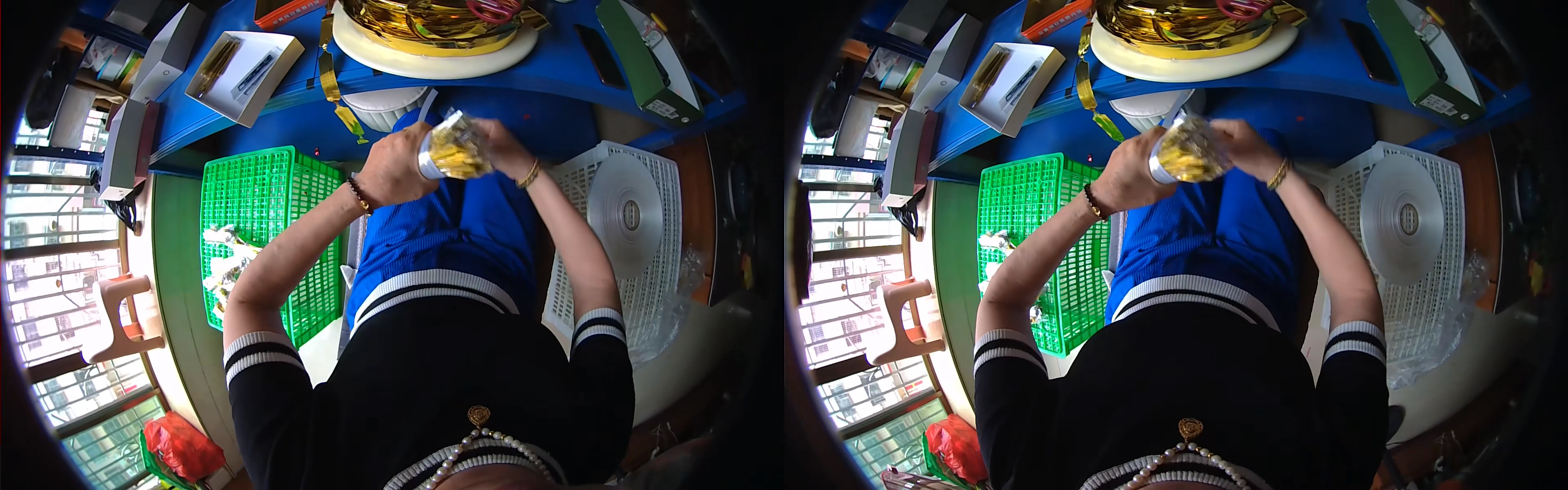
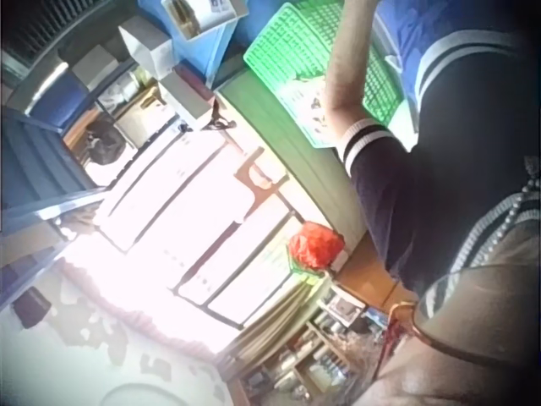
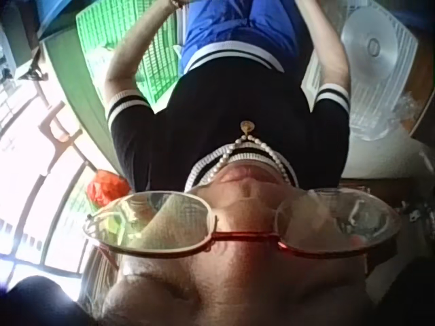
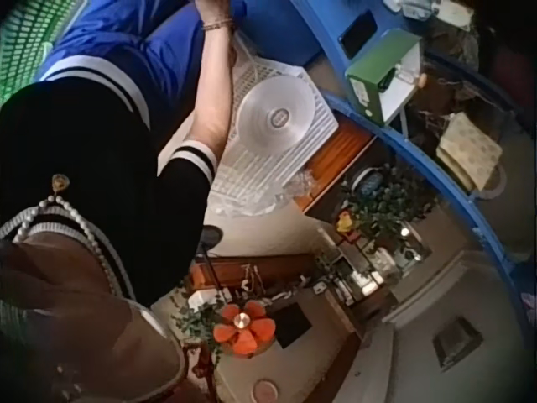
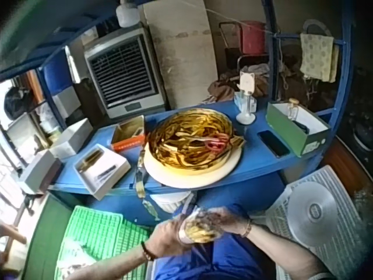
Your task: Straightening, cutting, and neatly arranging gold paper strips into a white tray.
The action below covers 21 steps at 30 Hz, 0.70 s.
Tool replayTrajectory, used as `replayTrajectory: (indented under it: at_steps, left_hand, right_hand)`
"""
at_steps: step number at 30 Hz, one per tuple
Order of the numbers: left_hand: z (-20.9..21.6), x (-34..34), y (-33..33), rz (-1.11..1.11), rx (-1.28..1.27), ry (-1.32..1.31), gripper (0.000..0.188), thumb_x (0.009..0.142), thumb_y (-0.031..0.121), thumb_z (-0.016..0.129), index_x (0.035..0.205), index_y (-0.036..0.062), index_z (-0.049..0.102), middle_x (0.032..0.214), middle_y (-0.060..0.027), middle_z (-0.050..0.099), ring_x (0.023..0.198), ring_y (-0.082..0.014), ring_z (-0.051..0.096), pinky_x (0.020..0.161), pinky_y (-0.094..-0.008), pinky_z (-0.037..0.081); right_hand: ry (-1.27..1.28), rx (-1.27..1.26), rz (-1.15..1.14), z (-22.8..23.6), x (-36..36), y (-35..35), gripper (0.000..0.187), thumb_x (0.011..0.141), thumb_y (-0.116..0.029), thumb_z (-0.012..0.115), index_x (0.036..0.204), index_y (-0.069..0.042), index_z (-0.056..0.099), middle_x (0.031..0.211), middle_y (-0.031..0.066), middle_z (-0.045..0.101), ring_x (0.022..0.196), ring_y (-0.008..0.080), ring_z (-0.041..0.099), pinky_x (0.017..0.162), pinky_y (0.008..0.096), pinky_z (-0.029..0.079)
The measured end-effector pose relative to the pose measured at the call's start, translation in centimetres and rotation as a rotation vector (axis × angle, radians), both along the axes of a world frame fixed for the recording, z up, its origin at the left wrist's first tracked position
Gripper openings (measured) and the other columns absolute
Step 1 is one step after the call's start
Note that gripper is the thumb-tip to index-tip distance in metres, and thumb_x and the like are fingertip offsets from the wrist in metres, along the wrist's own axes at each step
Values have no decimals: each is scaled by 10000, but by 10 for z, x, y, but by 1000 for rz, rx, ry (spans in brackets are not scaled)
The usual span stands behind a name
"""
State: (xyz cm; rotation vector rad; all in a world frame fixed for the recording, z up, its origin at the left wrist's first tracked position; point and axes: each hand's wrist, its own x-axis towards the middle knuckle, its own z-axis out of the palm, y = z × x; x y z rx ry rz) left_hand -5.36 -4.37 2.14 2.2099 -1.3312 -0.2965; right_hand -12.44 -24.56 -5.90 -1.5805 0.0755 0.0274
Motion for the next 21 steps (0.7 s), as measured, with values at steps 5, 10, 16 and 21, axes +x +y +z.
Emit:
replayTrajectory:
  at_steps: [5,10,16,21]
  left_hand:
    - [-25,34,5,244,-56,356,471,590,207,723,983,1,563,839,-192,656,810,-333,649,749,-385,513]
    - [-50,33,-5,319,-88,430,497,580,245,733,999,18,592,914,-194,659,883,-324,641,776,-372,505]
    - [-62,30,-13,433,72,207,554,595,376,756,962,-3,586,899,-220,657,890,-365,636,778,-426,504]
    - [-86,5,-33,501,212,58,342,762,318,609,904,23,511,837,-207,644,837,-379,625,698,-462,492]
  right_hand:
    - [-531,-372,-231,24,-35,45,247,928,-183,539,804,30,537,968,92,574,708,137,536,633,251,442]
    - [-597,-245,-245,25,-21,67,215,935,-182,536,823,2,531,1061,73,580,734,118,534,638,227,445]
    - [-522,-114,-265,23,-23,83,212,939,-191,532,824,-14,550,831,56,592,664,124,538,592,244,443]
    - [-359,-381,-356,19,-34,98,305,904,-179,549,679,-1,445,664,181,512,599,343,512,534,381,399]
